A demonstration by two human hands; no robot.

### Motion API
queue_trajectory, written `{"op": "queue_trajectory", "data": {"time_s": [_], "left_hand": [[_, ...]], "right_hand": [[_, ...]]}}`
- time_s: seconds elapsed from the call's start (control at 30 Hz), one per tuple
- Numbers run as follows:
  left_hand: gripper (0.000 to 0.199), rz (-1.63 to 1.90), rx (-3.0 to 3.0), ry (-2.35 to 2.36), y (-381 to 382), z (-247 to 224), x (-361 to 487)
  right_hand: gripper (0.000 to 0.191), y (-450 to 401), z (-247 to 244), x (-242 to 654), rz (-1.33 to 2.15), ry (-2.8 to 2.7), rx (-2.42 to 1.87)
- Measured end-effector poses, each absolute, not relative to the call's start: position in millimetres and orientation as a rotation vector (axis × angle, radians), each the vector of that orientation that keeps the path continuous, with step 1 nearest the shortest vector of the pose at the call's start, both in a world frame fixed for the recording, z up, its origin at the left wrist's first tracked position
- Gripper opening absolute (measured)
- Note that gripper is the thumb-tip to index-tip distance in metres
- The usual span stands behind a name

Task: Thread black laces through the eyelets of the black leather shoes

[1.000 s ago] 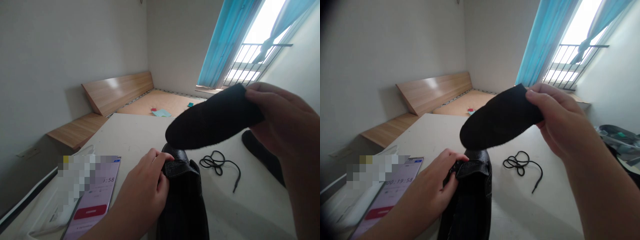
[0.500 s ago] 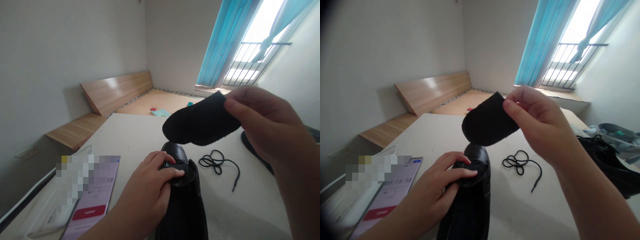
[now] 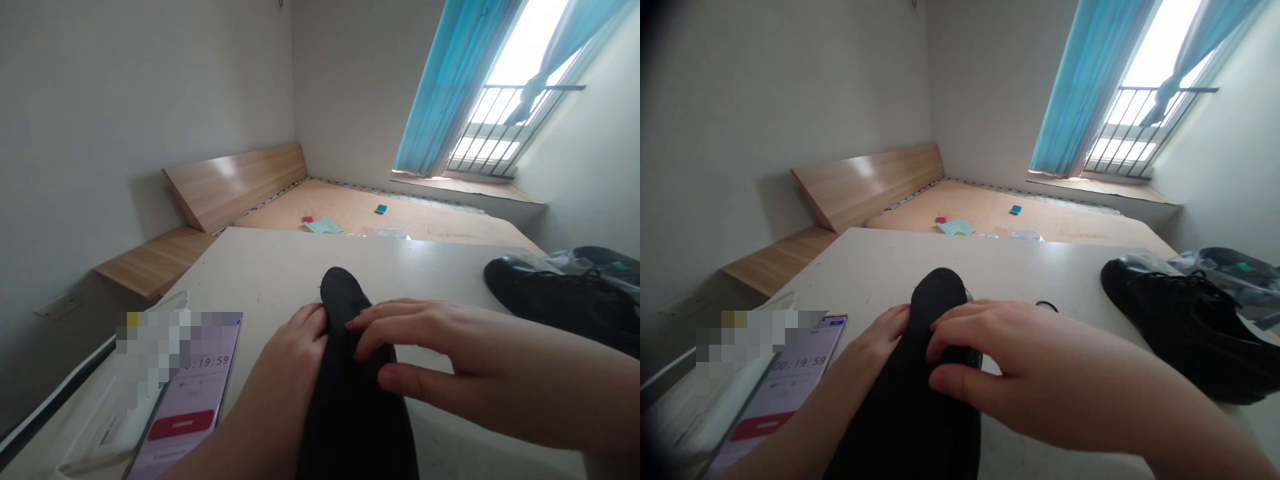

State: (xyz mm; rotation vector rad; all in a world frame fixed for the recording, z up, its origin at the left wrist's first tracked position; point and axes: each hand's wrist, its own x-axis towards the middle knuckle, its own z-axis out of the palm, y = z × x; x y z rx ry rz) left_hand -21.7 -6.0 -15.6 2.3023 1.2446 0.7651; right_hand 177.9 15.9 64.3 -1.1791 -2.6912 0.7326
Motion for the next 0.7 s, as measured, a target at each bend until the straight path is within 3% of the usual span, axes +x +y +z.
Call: {"op": "queue_trajectory", "data": {"time_s": [0.4,0.63,0.7], "left_hand": [[0.027,0.939,2.000,1.487,-9,-15,-22],[0.026,0.909,2.045,1.474,-8,-17,-22],[0.027,0.890,2.068,1.458,-7,-17,-22]], "right_hand": [[0.024,17,51,183,0.634,-2.851,-1.186],[0.035,46,65,193,0.798,-2.769,-1.297],[0.041,64,61,205,0.756,-2.724,-1.500]]}}
